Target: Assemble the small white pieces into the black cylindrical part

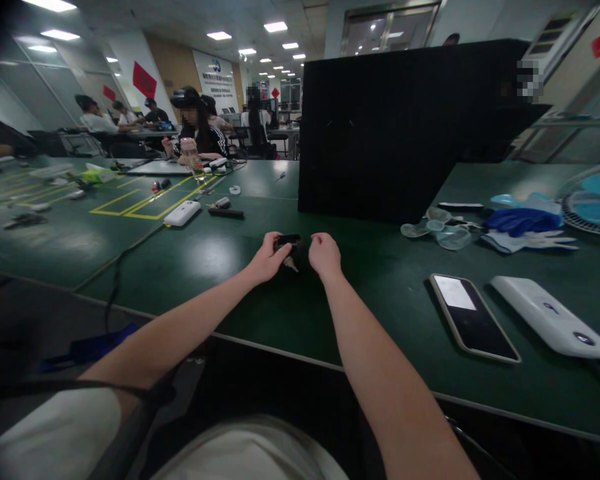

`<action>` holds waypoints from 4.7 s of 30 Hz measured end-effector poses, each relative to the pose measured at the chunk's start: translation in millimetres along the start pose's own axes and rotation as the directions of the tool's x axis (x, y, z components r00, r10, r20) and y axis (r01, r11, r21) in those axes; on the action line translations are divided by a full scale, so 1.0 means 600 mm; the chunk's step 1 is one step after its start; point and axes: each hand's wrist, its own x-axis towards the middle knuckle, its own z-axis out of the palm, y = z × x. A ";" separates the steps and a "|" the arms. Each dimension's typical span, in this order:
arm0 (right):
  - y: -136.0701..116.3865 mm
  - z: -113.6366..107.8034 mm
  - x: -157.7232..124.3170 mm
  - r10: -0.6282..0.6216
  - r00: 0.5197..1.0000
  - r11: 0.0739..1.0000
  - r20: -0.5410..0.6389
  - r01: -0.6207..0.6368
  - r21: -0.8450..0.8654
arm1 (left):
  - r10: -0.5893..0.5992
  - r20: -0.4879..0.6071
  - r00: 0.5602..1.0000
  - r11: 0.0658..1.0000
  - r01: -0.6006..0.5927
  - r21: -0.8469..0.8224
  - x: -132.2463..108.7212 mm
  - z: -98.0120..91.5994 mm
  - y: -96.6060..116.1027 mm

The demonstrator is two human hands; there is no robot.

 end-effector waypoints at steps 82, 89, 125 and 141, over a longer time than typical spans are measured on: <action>-0.092 -0.006 -0.068 -0.173 0.939 0.944 0.298 0.244 -0.221 | -0.007 0.290 0.957 0.878 -0.133 0.459 0.007 -0.054 0.010; -0.080 -0.010 -0.056 -0.146 0.965 0.967 0.216 0.186 -0.176 | -0.021 0.290 0.957 0.838 -0.141 0.527 0.005 -0.054 0.017; -0.073 -0.011 -0.049 -0.113 0.994 0.990 0.005 0.113 -0.088 | -0.019 0.312 0.950 0.854 -0.147 0.500 0.002 -0.056 0.022; -0.071 -0.011 -0.051 -0.144 0.988 0.990 -0.058 0.144 0.001 | -0.047 0.274 0.961 0.810 -0.124 0.573 -0.002 -0.056 0.030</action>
